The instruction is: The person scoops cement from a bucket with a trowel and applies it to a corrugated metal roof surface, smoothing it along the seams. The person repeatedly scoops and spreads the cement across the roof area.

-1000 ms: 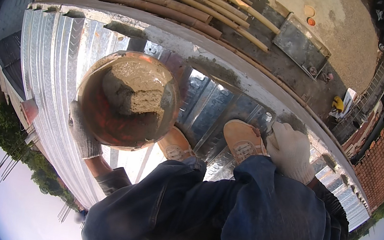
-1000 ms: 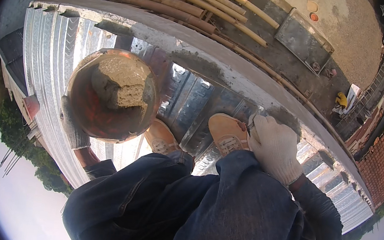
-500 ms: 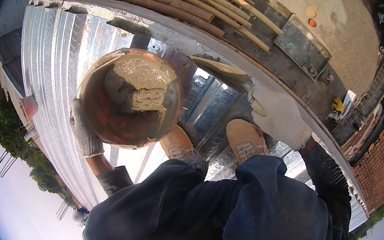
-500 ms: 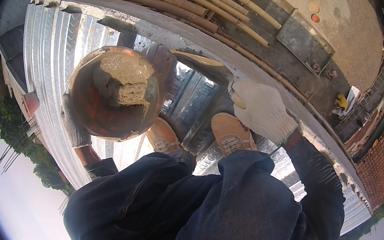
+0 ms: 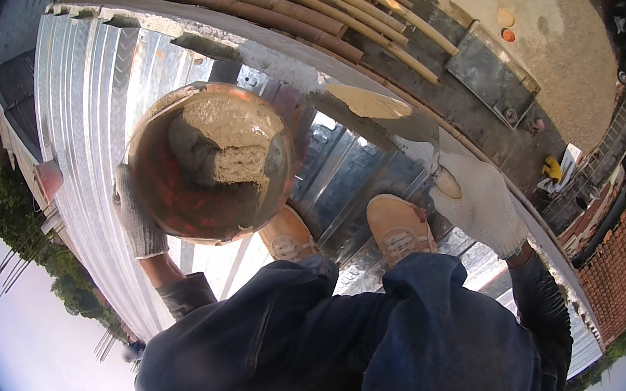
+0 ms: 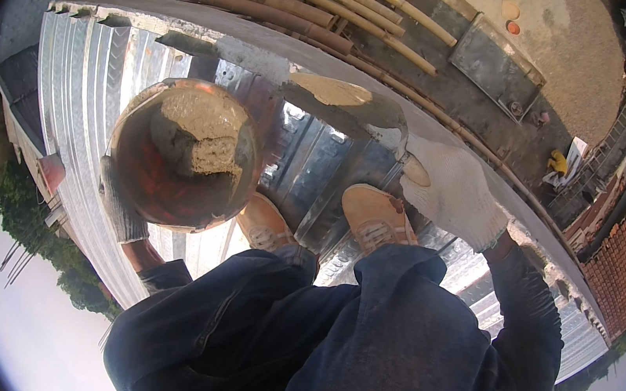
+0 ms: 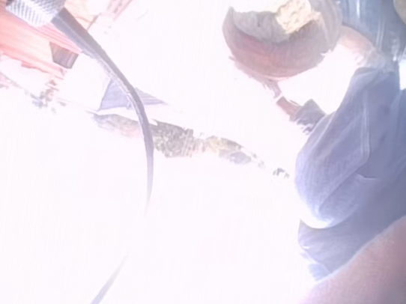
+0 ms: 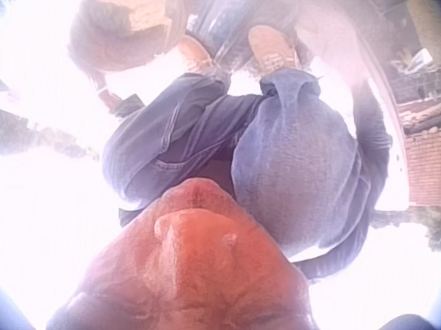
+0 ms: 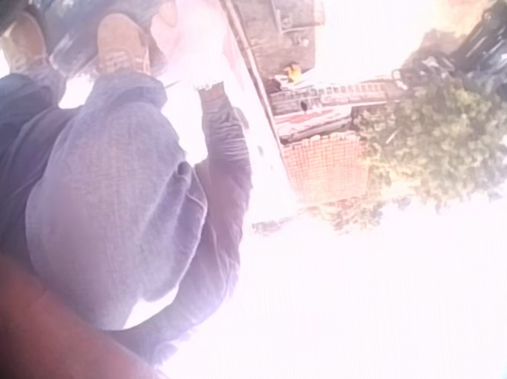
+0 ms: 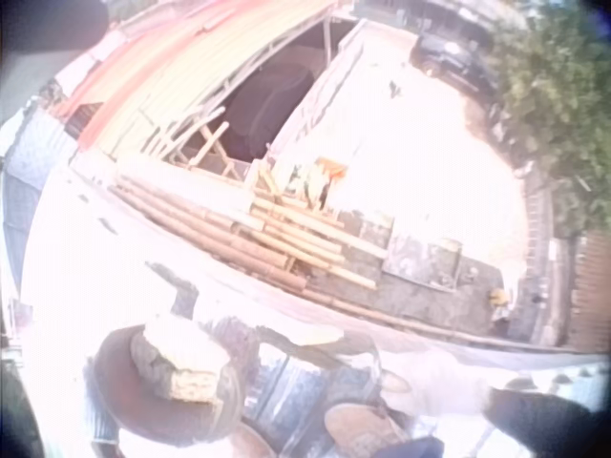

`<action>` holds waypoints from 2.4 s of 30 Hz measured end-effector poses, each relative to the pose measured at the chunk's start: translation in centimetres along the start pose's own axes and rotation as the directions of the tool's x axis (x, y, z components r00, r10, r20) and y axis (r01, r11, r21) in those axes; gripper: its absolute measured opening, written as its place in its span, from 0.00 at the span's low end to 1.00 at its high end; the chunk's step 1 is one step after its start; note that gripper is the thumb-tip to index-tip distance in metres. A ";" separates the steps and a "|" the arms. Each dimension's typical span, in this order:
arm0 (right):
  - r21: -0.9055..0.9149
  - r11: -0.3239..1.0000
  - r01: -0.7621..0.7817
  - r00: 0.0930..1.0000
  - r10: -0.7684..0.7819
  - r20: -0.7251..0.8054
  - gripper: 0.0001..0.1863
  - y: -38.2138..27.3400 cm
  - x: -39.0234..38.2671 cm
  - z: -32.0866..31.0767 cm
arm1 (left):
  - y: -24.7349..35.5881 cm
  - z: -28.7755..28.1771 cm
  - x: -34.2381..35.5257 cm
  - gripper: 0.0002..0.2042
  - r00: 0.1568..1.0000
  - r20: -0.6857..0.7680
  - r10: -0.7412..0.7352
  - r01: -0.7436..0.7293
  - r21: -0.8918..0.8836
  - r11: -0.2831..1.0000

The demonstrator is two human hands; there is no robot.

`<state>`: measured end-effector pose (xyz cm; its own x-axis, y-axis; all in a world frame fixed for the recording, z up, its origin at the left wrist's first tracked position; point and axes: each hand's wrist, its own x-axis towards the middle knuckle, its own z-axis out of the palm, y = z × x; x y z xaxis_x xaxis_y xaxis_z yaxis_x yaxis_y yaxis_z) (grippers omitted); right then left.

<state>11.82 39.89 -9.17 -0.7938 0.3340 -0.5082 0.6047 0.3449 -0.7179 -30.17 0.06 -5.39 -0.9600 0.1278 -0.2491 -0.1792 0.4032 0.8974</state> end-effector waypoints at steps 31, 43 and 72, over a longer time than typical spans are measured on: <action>-0.425 0.877 -0.224 0.969 0.246 -0.002 0.11 2.1 -9.5 4.1 | -2.5 -3.6 1.7 0.19 0.997 -0.016 0.073 -0.072 0.053 0.996; -0.152 0.988 -0.017 0.989 -0.006 -0.148 0.15 1.0 -1.0 3.1 | -0.4 -0.7 0.5 0.20 1.000 -0.021 0.006 -0.005 0.036 0.999; -0.158 0.983 -0.095 0.992 0.081 -0.096 0.14 -0.2 -1.0 1.9 | -0.7 -1.3 0.2 0.20 1.000 -0.018 -0.023 0.023 0.003 1.000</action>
<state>12.35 37.86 -9.41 -0.7325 0.4437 -0.5163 0.6802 0.4460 -0.5817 -30.53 -1.33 -5.64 -0.9595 0.1018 -0.2627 -0.2004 0.4084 0.8905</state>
